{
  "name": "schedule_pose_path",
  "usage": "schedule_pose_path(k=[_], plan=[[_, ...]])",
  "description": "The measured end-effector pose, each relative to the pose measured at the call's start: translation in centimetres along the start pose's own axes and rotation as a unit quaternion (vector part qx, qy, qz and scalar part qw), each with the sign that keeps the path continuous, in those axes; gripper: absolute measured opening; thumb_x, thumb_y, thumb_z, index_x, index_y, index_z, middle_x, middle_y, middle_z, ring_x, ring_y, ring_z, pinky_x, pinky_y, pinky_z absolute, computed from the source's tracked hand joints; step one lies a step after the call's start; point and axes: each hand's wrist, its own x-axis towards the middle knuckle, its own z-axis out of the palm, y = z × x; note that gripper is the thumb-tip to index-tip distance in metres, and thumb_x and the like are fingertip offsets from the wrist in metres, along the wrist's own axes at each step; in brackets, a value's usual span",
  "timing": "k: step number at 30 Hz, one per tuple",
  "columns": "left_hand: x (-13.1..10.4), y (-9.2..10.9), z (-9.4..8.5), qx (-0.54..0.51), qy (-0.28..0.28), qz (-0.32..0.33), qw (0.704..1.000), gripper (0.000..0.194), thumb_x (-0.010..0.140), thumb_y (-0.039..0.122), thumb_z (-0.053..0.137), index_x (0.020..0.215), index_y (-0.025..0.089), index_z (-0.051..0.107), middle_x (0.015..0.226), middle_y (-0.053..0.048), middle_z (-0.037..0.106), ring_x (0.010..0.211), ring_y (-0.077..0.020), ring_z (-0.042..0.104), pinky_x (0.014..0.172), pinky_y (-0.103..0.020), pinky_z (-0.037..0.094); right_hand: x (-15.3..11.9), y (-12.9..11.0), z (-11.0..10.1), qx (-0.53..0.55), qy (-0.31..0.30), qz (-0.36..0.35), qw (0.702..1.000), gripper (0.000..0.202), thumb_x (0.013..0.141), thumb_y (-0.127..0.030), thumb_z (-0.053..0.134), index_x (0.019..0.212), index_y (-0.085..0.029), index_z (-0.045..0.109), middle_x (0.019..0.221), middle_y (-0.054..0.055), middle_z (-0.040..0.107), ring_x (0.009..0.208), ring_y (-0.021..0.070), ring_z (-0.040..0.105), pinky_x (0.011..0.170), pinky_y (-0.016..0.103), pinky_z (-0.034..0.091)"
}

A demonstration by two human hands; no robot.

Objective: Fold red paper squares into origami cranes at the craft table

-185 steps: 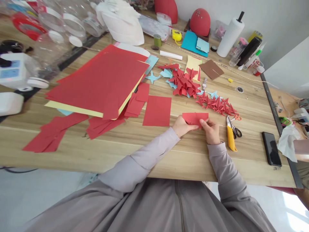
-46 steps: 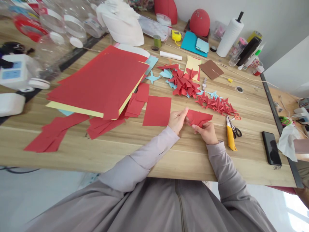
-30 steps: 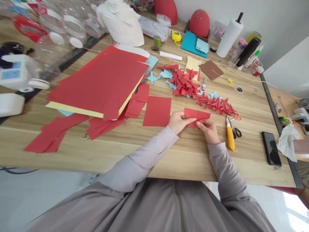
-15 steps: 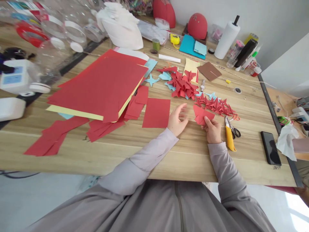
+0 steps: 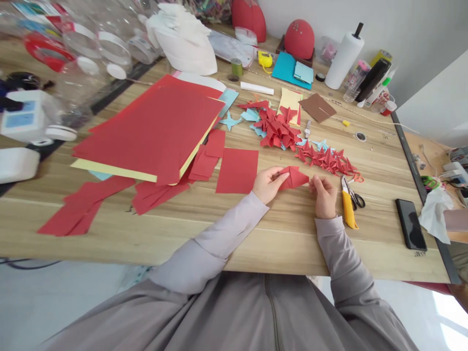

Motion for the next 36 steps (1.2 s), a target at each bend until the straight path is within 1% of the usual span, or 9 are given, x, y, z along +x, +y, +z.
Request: schedule_pose_path(k=[3,5,10,17,20,23,27,32,36], plan=[[0.3,-0.6,0.0,-0.009,-0.018,-0.056,0.998,0.03,0.07,0.035,0.07,0.091,0.013,0.071,0.075,-0.005,0.072,0.07,-0.0172,0.065,0.067,-0.029,0.053,0.0,0.2,0.0,-0.02,0.0,-0.022,1.0,0.03,0.069,-0.046,0.071,0.08,-0.019,0.065,0.072,-0.001,0.066,0.067,0.0128,0.059,0.062,0.026,0.048],[0.3,-0.6,0.0,-0.005,-0.055,-0.078,0.995,0.036,0.069,0.039,0.071,0.093,0.012,0.071,0.074,-0.005,0.072,0.071,-0.0181,0.065,0.068,-0.03,0.053,-0.1,0.1,0.2,-0.017,-0.041,-0.012,0.999,0.032,0.068,-0.046,0.071,0.085,-0.02,0.066,0.079,0.001,0.068,0.074,0.0146,0.062,0.072,0.029,0.05],[0.2,-0.2,-0.3,0.03,-0.152,-0.033,0.987,0.038,0.079,0.049,0.06,0.091,0.015,0.073,0.097,-0.006,0.073,0.093,-0.0223,0.065,0.088,-0.034,0.049,-0.4,0.0,0.6,-0.027,-0.14,0.018,0.99,0.034,0.062,-0.044,0.077,0.083,-0.02,0.068,0.068,-0.001,0.067,0.064,0.0138,0.06,0.065,0.03,0.051],[0.6,-0.7,-0.4,0.017,-0.13,-0.039,0.991,0.03,0.076,0.028,0.065,0.103,0.016,0.07,0.092,-0.006,0.073,0.087,-0.0191,0.067,0.082,-0.032,0.052,-0.5,0.1,0.2,-0.022,-0.112,0.001,0.993,0.03,0.066,-0.04,0.074,0.089,-0.022,0.068,0.068,-0.002,0.066,0.064,0.0131,0.059,0.066,0.028,0.049],[0.8,-0.8,-0.5,-0.003,-0.126,-0.039,0.991,0.025,0.072,0.02,0.067,0.096,0.016,0.072,0.09,-0.006,0.073,0.086,-0.0183,0.067,0.083,-0.032,0.053,-0.3,0.1,0.1,-0.043,-0.09,-0.028,0.995,0.027,0.069,-0.039,0.071,0.09,-0.023,0.068,0.071,-0.002,0.066,0.067,0.0141,0.059,0.069,0.029,0.05],[1.0,-0.8,-0.6,-0.013,-0.12,-0.048,0.992,0.018,0.069,0.018,0.067,0.086,0.016,0.074,0.091,-0.007,0.074,0.086,-0.0189,0.068,0.083,-0.033,0.053,0.1,0.1,0.2,-0.049,-0.105,-0.04,0.992,0.02,0.068,-0.039,0.071,0.081,-0.023,0.07,0.084,0.002,0.07,0.082,0.0175,0.062,0.08,0.033,0.05],[1.1,-0.8,-0.7,-0.034,-0.111,-0.055,0.992,0.024,0.067,0.016,0.067,0.09,0.016,0.073,0.091,-0.007,0.074,0.08,-0.0174,0.068,0.076,-0.031,0.054,0.7,0.2,0.5,-0.003,-0.143,-0.015,0.99,0.025,0.061,-0.032,0.076,0.084,-0.024,0.071,0.093,0.002,0.071,0.094,0.0189,0.064,0.09,0.036,0.049],[1.2,-1.2,-0.8,-0.016,-0.1,-0.055,0.993,0.027,0.065,0.019,0.07,0.092,0.015,0.073,0.087,-0.007,0.074,0.073,-0.0163,0.067,0.071,-0.03,0.054,1.3,0.8,0.7,0.031,-0.152,-0.004,0.988,0.028,0.058,-0.026,0.079,0.085,-0.024,0.071,0.094,0.001,0.072,0.095,0.0176,0.065,0.094,0.036,0.047],[1.1,-1.7,-0.8,-0.006,-0.097,-0.049,0.994,0.027,0.064,0.017,0.07,0.091,0.016,0.074,0.095,-0.008,0.073,0.085,-0.0193,0.068,0.08,-0.033,0.053,1.2,1.3,0.7,0.032,-0.148,0.005,0.988,0.027,0.057,-0.027,0.08,0.082,-0.024,0.072,0.091,0.001,0.073,0.092,0.0179,0.066,0.091,0.036,0.05]])
